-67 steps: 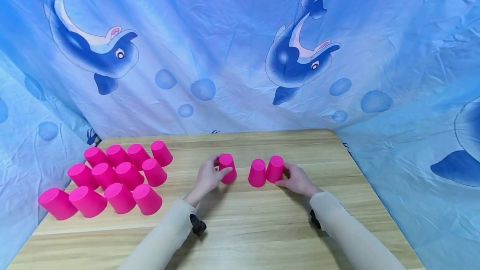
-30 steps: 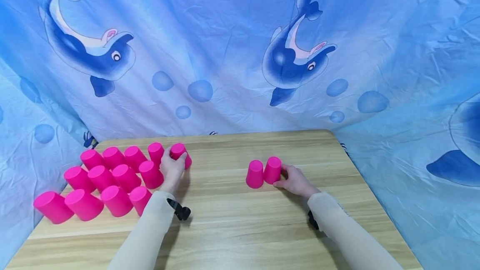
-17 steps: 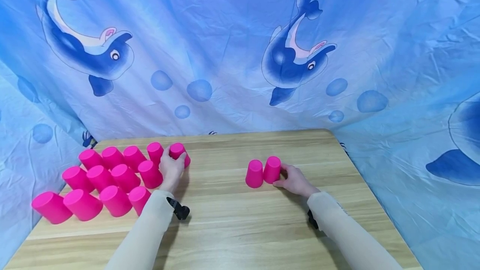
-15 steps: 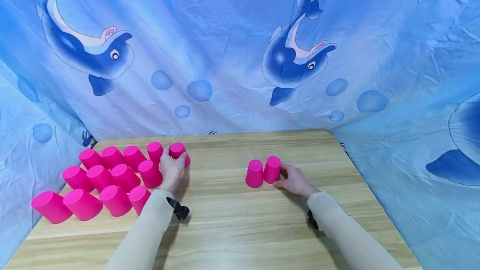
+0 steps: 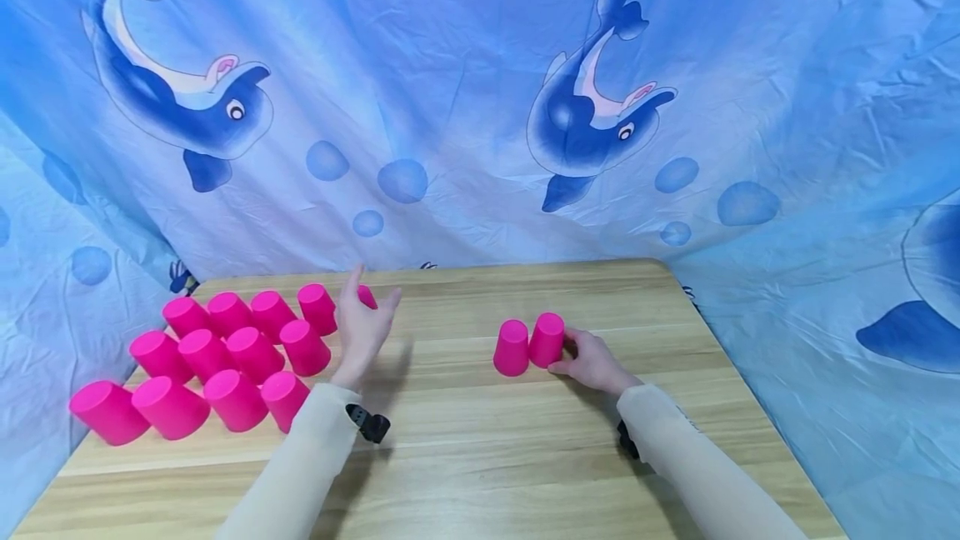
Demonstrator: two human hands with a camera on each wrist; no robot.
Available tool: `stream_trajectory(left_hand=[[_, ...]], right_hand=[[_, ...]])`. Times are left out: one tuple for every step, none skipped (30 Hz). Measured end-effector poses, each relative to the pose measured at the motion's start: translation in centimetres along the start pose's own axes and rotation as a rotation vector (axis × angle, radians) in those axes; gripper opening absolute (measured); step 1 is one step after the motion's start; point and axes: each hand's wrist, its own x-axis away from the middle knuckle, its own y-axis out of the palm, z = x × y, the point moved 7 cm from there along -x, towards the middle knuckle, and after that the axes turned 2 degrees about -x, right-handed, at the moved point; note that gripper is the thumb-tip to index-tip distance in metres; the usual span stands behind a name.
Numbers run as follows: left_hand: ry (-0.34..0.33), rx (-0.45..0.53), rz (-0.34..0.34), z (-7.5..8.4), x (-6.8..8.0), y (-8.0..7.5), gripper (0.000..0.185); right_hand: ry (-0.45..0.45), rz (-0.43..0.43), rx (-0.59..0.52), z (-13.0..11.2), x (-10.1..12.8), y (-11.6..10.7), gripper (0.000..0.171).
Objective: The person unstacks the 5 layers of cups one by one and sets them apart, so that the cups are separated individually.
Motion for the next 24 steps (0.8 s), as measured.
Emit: stream_trajectory(left_hand=[[0.008, 0.009, -0.011, 0.3, 0.3, 0.5, 0.073], [0.009, 0.015, -0.024, 0.5, 0.6, 1.1, 0.073], [0.008, 0.018, -0.039, 0.7, 1.0, 1.8, 0.072], [0.008, 0.021, -0.060, 0.9, 1.4, 2.5, 0.071], [0.005, 0.025, -0.084, 1.0, 1.9, 3.2, 0.070], [0.005, 0.020, -0.108, 1.1, 2.4, 4.1, 0.070], [0.005, 0.027, -0.134, 1.2, 2.9, 4.8, 0.070], [0.004, 0.027, -0.165, 1.3, 3.4, 5.6, 0.070], [0.007, 0.029, -0.197, 1.4, 4.0, 6.4, 0.071], [0.013, 0.037, -0.230, 1.5, 4.5, 7.2, 0.071], [0.018, 0.043, -0.262, 1.6, 5.0, 8.0, 0.073], [0.017, 0.049, -0.296, 1.7, 5.5, 8.7, 0.074], [0.012, 0.062, -0.329, 1.8, 6.0, 9.5, 0.075], [0.003, 0.068, -0.363, 1.8, 6.5, 10.2, 0.076], [0.001, 0.073, -0.395, 1.8, 6.9, 10.9, 0.078], [0.002, 0.078, -0.423, 1.9, 7.3, 11.5, 0.078], [0.002, 0.075, -0.449, 1.9, 7.7, 12.0, 0.078], [-0.003, 0.068, -0.472, 2.0, 8.0, 12.5, 0.078], [-0.003, 0.061, -0.488, 2.0, 8.3, 13.0, 0.078], [-0.004, 0.052, -0.502, 2.0, 8.5, 13.3, 0.078], [-0.004, 0.043, -0.511, 2.1, 8.7, 13.6, 0.077], [-0.006, 0.035, -0.520, 2.0, 8.9, 13.9, 0.077], [-0.016, 0.035, -0.530, 2.0, 9.1, 14.2, 0.077], [-0.026, 0.036, -0.539, 2.0, 9.2, 14.5, 0.077]], right_hand=[[0.002, 0.001, -0.003, 0.0, 0.0, 0.0, 0.066], [0.006, 0.002, -0.009, 0.1, 0.0, 0.0, 0.066], [0.004, 0.002, -0.010, 0.1, 0.1, -0.1, 0.066], [0.005, 0.003, -0.014, 0.1, 0.1, -0.1, 0.065], [-0.007, 0.001, -0.012, 0.1, 0.1, -0.1, 0.065], [-0.014, 0.000, -0.016, 0.2, 0.1, -0.1, 0.065], [-0.015, 0.002, -0.024, 0.2, 0.1, -0.1, 0.065], [-0.021, 0.003, -0.027, 0.2, 0.1, -0.1, 0.064], [-0.029, 0.003, -0.029, 0.2, 0.1, -0.2, 0.064], [-0.038, 0.002, -0.029, 0.2, 0.2, -0.2, 0.064], [-0.041, 0.004, -0.027, 0.2, 0.2, -0.2, 0.064], [-0.034, 0.008, -0.029, 0.2, 0.2, -0.3, 0.064], [-0.030, 0.011, -0.028, 0.2, 0.2, -0.3, 0.064], [-0.033, 0.011, -0.023, 0.2, 0.3, -0.4, 0.064], [-0.030, 0.013, -0.022, 0.1, 0.3, -0.4, 0.063], [-0.028, 0.015, -0.021, 0.1, 0.3, -0.4, 0.063], [-0.023, 0.017, -0.024, 0.0, 0.3, -0.4, 0.063], [-0.026, 0.015, -0.027, -0.1, 0.4, -0.4, 0.062], [-0.027, 0.012, -0.029, -0.2, 0.4, -0.4, 0.063], [-0.028, 0.010, -0.028, -0.2, 0.3, -0.3, 0.063], [-0.022, 0.010, -0.032, -0.2, 0.3, -0.3, 0.063], [-0.029, 0.007, -0.028, -0.2, 0.2, -0.2, 0.064], [-0.030, 0.005, -0.026, -0.2, 0.2, -0.2, 0.064], [-0.034, 0.006, -0.023, -0.2, 0.2, -0.2, 0.065]])
